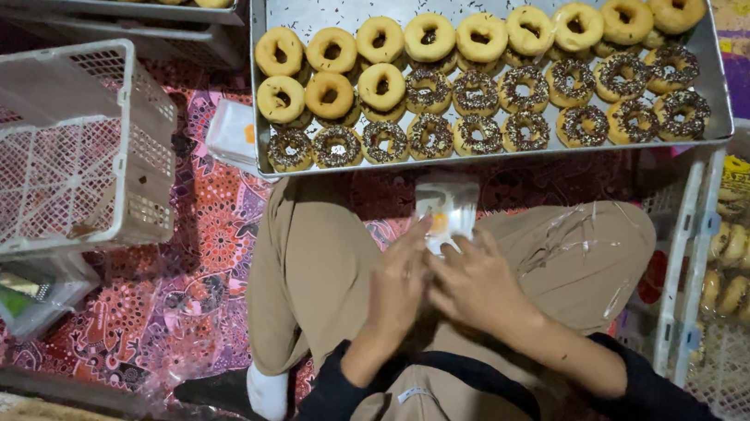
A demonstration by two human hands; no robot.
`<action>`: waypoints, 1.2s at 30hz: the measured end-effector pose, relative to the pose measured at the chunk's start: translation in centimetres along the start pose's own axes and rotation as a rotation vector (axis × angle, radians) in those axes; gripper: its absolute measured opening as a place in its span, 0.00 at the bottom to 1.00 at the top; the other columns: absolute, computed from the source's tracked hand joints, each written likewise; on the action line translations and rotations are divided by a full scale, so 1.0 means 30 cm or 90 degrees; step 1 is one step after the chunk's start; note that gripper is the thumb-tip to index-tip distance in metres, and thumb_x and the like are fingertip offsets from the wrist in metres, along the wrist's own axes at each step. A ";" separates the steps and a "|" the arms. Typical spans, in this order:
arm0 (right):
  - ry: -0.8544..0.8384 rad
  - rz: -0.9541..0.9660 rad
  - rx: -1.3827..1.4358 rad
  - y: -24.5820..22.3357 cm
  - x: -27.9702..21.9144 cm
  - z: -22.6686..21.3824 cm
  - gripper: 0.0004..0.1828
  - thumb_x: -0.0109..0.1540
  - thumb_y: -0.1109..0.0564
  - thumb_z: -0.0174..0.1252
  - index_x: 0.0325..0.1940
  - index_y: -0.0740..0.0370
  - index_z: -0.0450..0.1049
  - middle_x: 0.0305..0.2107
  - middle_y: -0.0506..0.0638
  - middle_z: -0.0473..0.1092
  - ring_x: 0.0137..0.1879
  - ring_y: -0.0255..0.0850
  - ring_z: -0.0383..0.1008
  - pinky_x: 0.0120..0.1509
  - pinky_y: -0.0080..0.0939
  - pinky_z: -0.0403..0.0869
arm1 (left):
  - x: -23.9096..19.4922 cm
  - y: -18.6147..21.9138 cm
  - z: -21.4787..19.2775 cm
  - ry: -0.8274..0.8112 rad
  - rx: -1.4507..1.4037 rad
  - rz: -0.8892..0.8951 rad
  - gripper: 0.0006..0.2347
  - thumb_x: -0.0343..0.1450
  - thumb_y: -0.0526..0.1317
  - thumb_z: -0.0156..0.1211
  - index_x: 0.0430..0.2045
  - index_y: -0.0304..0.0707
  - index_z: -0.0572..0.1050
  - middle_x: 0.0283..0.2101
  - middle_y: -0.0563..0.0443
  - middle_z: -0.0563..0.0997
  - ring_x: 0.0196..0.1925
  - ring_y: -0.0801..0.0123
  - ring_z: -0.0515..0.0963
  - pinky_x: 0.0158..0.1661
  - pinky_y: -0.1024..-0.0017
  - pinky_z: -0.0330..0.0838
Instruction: The person sits on the floor and packages donuts from metal trays into small plastic bags. They pick up donuts, place them into bags, and set the filled bags into a white plastic basket.
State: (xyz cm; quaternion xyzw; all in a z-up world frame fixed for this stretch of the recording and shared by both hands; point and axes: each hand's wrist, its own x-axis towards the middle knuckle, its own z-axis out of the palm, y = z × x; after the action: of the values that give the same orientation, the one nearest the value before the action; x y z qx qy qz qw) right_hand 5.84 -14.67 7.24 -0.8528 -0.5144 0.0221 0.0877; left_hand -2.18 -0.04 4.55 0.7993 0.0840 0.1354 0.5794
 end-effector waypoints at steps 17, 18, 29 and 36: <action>0.049 0.333 0.176 0.356 0.816 0.018 0.35 0.59 0.31 0.70 0.31 0.70 0.77 0.21 0.59 0.75 0.24 0.46 0.75 0.30 0.47 0.77 | 0.192 -0.318 -0.423 0.596 -0.949 -0.139 0.11 0.75 0.48 0.61 0.39 0.42 0.74 0.47 0.44 0.79 0.53 0.58 0.79 0.61 0.55 0.73; 0.049 0.337 0.128 0.382 0.857 0.068 0.38 0.55 0.28 0.72 0.28 0.71 0.77 0.22 0.60 0.75 0.26 0.49 0.75 0.30 0.48 0.76 | 0.179 -0.303 -0.434 0.592 -0.967 -0.152 0.11 0.74 0.49 0.61 0.39 0.43 0.74 0.47 0.44 0.80 0.54 0.58 0.79 0.61 0.53 0.72; 0.154 0.315 0.561 0.247 0.620 -0.026 0.40 0.51 0.46 0.76 0.59 0.69 0.69 0.43 0.57 0.76 0.43 0.40 0.79 0.49 0.41 0.80 | 0.226 -0.227 -0.417 0.528 -1.236 -0.209 0.16 0.75 0.47 0.56 0.45 0.29 0.70 0.57 0.31 0.72 0.62 0.40 0.74 0.64 0.39 0.65; 0.351 0.271 0.565 -0.112 0.119 -0.158 0.31 0.47 0.60 0.75 0.54 0.66 0.79 0.37 0.51 0.66 0.42 0.38 0.68 0.42 0.40 0.72 | 0.220 -0.159 -0.192 0.441 -1.312 -0.281 0.17 0.76 0.47 0.52 0.51 0.31 0.69 0.62 0.31 0.70 0.66 0.40 0.70 0.65 0.42 0.64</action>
State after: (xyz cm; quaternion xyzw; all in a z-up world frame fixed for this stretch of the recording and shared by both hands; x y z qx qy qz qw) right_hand 5.18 -10.59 12.67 -0.7933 -0.2304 0.0300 0.5628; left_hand 2.40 8.58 2.50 -0.1785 0.2294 0.2505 0.9235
